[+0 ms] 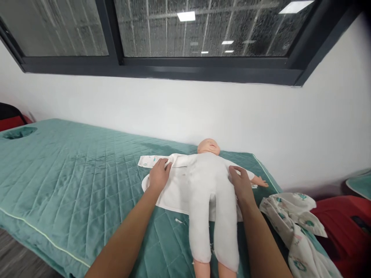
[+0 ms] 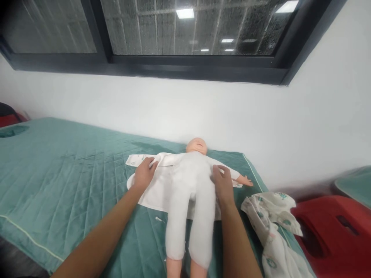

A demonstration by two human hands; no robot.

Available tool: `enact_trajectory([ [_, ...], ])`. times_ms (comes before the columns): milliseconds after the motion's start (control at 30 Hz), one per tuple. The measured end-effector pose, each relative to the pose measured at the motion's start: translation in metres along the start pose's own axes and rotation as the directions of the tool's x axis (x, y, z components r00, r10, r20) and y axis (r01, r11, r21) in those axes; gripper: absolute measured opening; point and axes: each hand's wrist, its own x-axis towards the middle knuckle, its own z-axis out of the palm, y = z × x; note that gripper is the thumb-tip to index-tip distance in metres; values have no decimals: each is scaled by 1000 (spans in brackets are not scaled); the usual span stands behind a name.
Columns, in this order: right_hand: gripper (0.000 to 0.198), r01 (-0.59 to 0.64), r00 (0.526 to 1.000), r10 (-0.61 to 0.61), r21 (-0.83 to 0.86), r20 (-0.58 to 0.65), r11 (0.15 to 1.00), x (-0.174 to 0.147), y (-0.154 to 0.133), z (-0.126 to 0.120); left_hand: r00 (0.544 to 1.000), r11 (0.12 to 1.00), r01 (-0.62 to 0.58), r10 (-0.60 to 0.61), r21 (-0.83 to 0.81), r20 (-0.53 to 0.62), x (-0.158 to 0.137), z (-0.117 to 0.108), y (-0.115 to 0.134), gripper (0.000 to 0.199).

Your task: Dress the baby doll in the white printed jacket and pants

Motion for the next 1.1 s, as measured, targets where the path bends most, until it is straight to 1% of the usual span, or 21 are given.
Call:
enact_trajectory([
  [33, 58, 5, 999, -8, 68, 40, 998, -2, 0, 3, 1000, 1000, 21, -21, -3, 22, 2, 0, 3, 29],
  [100, 65, 23, 996, -35, 138, 83, 990, -4, 0, 8, 994, 996, 85, -84, -10, 75, 8, 0, 11, 34],
  [167, 69, 44, 993, -60, 154, 98, 987, -7, 0, 10, 982, 989, 145, -142, -21, 122, 16, 1, 19, 35],
  [233, 71, 61, 990, -80, 162, 115, 985, -8, 1, 12, 976, 985, 166, -158, -41, 148, 24, 2, 27, 32],
  [333, 74, 78, 981, -107, 181, 159, 980, -8, 3, 12, 980, 987, 138, -124, -83, 158, 35, 4, 40, 29],
  [467, 79, 96, 967, -131, 163, 219, 982, -8, 3, 13, 982, 987, 90, -65, -132, 179, 45, 6, 62, 31],
  [633, 75, 164, 930, -213, 179, 299, 970, -15, 0, 17, 980, 990, 42, -14, -135, 197, 53, 6, 83, 34],
  [767, 73, 165, 909, -233, 216, 346, 962, -17, 1, 22, 977, 997, 26, -10, -73, 211, 57, 1, 89, 33],
  [900, 70, 143, 900, -231, 249, 371, 958, -18, 0, 27, 970, 1000, -7, 4, 10, 243, 58, -9, 96, 32],
  [1000, 70, 105, 887, -208, 258, 413, 960, -20, 0, 31, 963, 995, -48, 24, 83, 269, 57, -14, 106, 31],
  [1100, 70, 88, 862, -203, 257, 464, 962, -23, 1, 35, 957, 982, -90, 38, 167, 288, 55, -14, 118, 31],
])
